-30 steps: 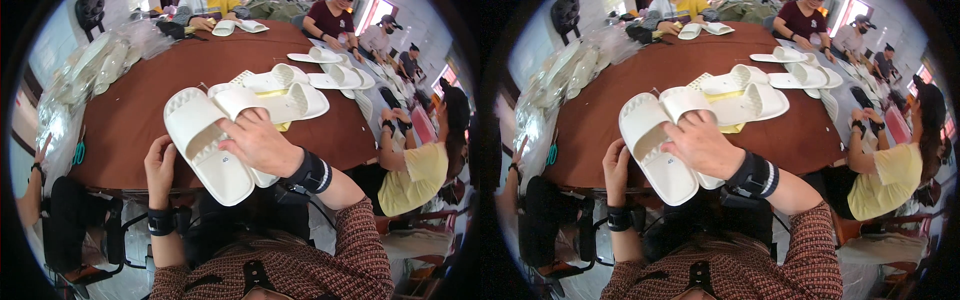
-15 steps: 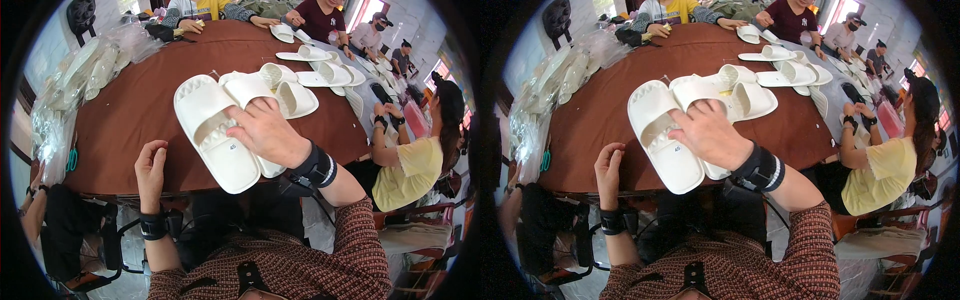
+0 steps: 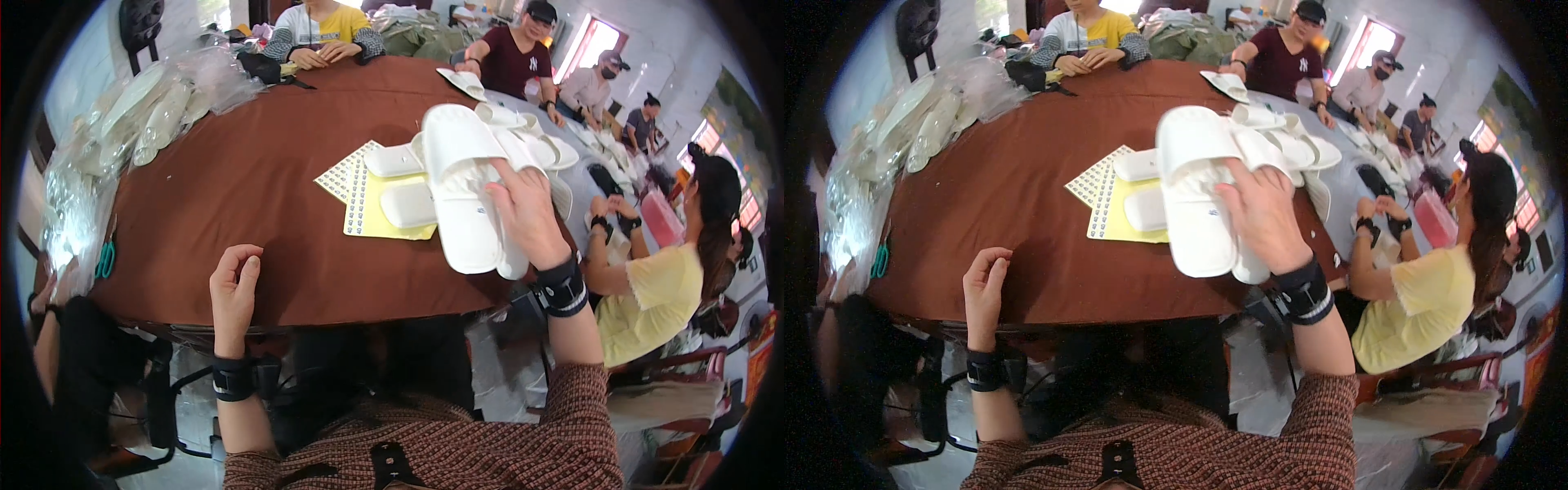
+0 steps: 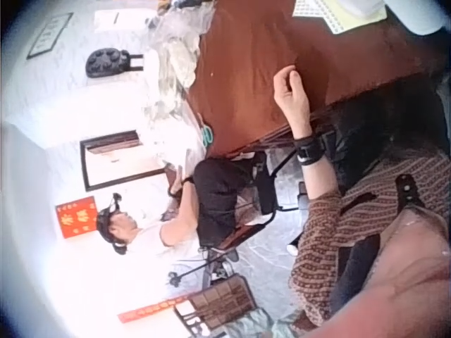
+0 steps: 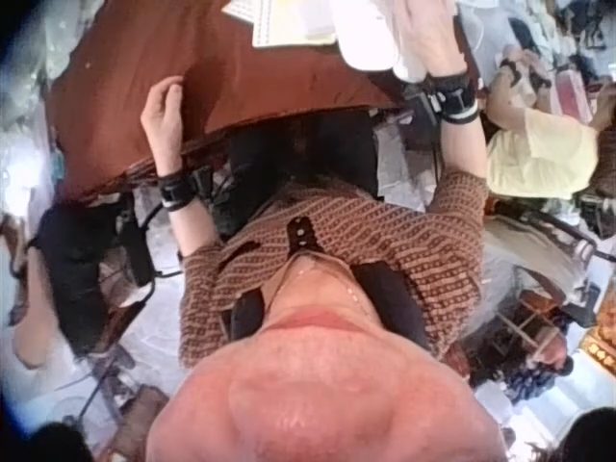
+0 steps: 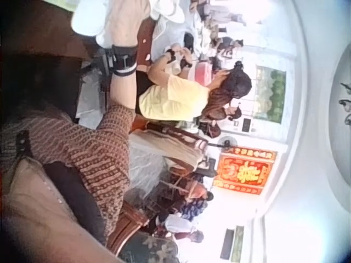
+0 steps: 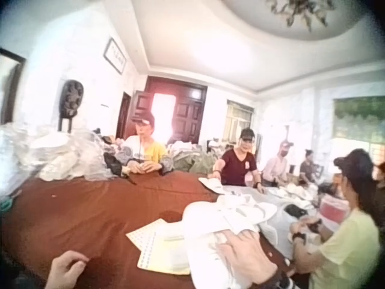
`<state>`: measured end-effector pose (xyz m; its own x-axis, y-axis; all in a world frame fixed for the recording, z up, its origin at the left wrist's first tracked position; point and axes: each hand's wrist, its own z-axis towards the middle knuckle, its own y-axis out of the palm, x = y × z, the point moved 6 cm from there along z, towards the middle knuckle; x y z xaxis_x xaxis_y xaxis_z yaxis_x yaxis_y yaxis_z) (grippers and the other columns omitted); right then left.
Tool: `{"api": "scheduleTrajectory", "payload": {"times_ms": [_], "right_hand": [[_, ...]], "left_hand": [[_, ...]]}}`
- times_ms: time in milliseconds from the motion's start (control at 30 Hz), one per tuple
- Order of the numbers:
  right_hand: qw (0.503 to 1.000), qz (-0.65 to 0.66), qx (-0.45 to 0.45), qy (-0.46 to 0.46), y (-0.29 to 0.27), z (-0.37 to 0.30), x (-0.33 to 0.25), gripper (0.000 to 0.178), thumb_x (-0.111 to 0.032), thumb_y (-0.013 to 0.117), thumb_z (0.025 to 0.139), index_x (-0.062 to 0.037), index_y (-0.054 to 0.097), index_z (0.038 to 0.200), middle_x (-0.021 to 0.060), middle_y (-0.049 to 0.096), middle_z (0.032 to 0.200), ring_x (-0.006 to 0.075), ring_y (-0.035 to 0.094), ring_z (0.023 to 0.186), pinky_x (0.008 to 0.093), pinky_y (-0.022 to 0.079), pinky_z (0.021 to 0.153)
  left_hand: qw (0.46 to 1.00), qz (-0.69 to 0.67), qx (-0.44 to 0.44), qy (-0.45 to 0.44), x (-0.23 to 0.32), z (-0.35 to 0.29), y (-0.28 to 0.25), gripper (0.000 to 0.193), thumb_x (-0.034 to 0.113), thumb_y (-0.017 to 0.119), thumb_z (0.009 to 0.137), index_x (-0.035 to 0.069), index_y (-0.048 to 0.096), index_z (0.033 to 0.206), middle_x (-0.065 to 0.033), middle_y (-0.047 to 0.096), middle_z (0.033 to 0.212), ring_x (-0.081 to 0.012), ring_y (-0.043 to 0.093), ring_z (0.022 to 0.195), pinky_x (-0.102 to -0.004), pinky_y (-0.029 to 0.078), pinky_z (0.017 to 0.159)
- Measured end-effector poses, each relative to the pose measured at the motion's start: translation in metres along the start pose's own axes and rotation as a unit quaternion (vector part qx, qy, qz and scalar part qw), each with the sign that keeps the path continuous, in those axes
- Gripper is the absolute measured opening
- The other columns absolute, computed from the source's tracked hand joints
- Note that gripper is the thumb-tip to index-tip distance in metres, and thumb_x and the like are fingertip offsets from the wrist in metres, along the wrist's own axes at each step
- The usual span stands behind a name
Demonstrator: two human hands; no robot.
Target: Inspecting and sorting white foam slippers at a manufacturing station.
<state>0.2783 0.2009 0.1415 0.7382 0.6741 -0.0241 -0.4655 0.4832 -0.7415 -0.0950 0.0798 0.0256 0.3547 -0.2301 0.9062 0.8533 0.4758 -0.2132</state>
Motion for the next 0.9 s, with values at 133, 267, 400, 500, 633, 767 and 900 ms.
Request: {"api": "scheduleTrajectory", "payload": {"times_ms": [133, 267, 400, 500, 633, 767, 900], "right_hand": [[0.995, -0.062, -0.027, 0.076, -0.003, -0.012, 0.054, 0.036, -0.019, 0.058, 0.092, -0.0042, 0.056, 0.126, 0.0212, 0.064, 0.086, 0.0374, 0.058, 0.085, 0.046, 0.044, 0.081], [0.991, -0.081, 0.009, 0.105, -0.006, -0.008, 0.119, 0.034, -0.019, 0.054, 0.095, -0.001, 0.057, 0.123, 0.0265, 0.061, 0.076, 0.044, 0.059, 0.073, 0.052, 0.044, 0.067], [0.977, -0.168, 0.098, 0.088, -0.012, 0.004, 0.198, 0.039, -0.026, 0.056, 0.095, -0.0044, 0.057, 0.128, 0.0225, 0.063, 0.079, 0.0397, 0.059, 0.072, 0.0504, 0.044, 0.066], [0.976, -0.159, -0.043, 0.145, 0.016, -0.003, 0.264, 0.053, -0.027, 0.058, 0.091, -0.0016, 0.049, 0.136, 0.0273, 0.066, 0.095, 0.0455, 0.062, 0.089, 0.0524, 0.047, 0.08], [0.974, -0.102, -0.14, 0.145, 0.065, -0.036, 0.298, 0.046, -0.02, 0.049, 0.096, 0.0072, 0.049, 0.133, 0.0288, 0.058, 0.123, 0.0407, 0.055, 0.115, 0.0433, 0.042, 0.097], [0.986, -0.049, -0.123, 0.103, 0.079, -0.056, 0.282, 0.041, -0.015, 0.052, 0.096, 0.0047, 0.051, 0.132, 0.0256, 0.061, 0.12, 0.0378, 0.058, 0.112, 0.0417, 0.044, 0.096], [0.968, 0.023, -0.184, 0.17, 0.081, -0.056, 0.267, 0.043, -0.014, 0.052, 0.096, 0.007, 0.049, 0.134, 0.0266, 0.059, 0.126, 0.0373, 0.056, 0.118, 0.0402, 0.043, 0.1]], "left_hand": [[0.999, 0.012, 0.011, 0.034, 0.002, -0.002, -0.002, 0.01, 0.005, 0.058, 0.093, 0.0, 0.064, 0.099, 0.0008, 0.061, 0.089, -0.0059, 0.053, 0.08, -0.0214, 0.043, 0.072], [0.998, 0.027, 0.025, 0.044, 0.005, -0.002, -0.002, 0.009, 0.005, 0.06, 0.091, 0.001, 0.065, 0.097, -0.0007, 0.061, 0.085, -0.0082, 0.055, 0.078, -0.0226, 0.044, 0.07], [0.998, 0.046, 0.011, 0.032, 0.008, -0.001, -0.002, 0.012, 0.007, 0.058, 0.092, -0.001, 0.064, 0.098, -0.0026, 0.064, 0.093, -0.0109, 0.059, 0.09, -0.0254, 0.047, 0.081], [0.997, 0.059, 0.019, 0.049, 0.011, -0.005, -0.003, 0.013, 0.008, 0.06, 0.092, -0.001, 0.066, 0.098, -0.0069, 0.066, 0.095, -0.0157, 0.062, 0.091, -0.0274, 0.049, 0.081], [0.995, 0.066, 0.022, 0.076, 0.011, -0.005, -0.006, 0.013, 0.01, 0.061, 0.091, 0.001, 0.067, 0.098, -0.0083, 0.066, 0.093, -0.0182, 0.062, 0.086, -0.0286, 0.049, 0.076], [0.996, 0.053, 0.02, 0.07, 0.006, -0.003, -0.006, 0.013, 0.011, 0.062, 0.091, 0.001, 0.066, 0.099, -0.007, 0.065, 0.095, -0.0154, 0.06, 0.082, -0.0277, 0.048, 0.072], [0.995, 0.057, 0.019, 0.081, 0.006, -0.004, -0.006, 0.012, 0.011, 0.061, 0.092, 0.002, 0.066, 0.098, -0.0062, 0.064, 0.095, -0.015, 0.06, 0.084, -0.0283, 0.048, 0.074]]}}
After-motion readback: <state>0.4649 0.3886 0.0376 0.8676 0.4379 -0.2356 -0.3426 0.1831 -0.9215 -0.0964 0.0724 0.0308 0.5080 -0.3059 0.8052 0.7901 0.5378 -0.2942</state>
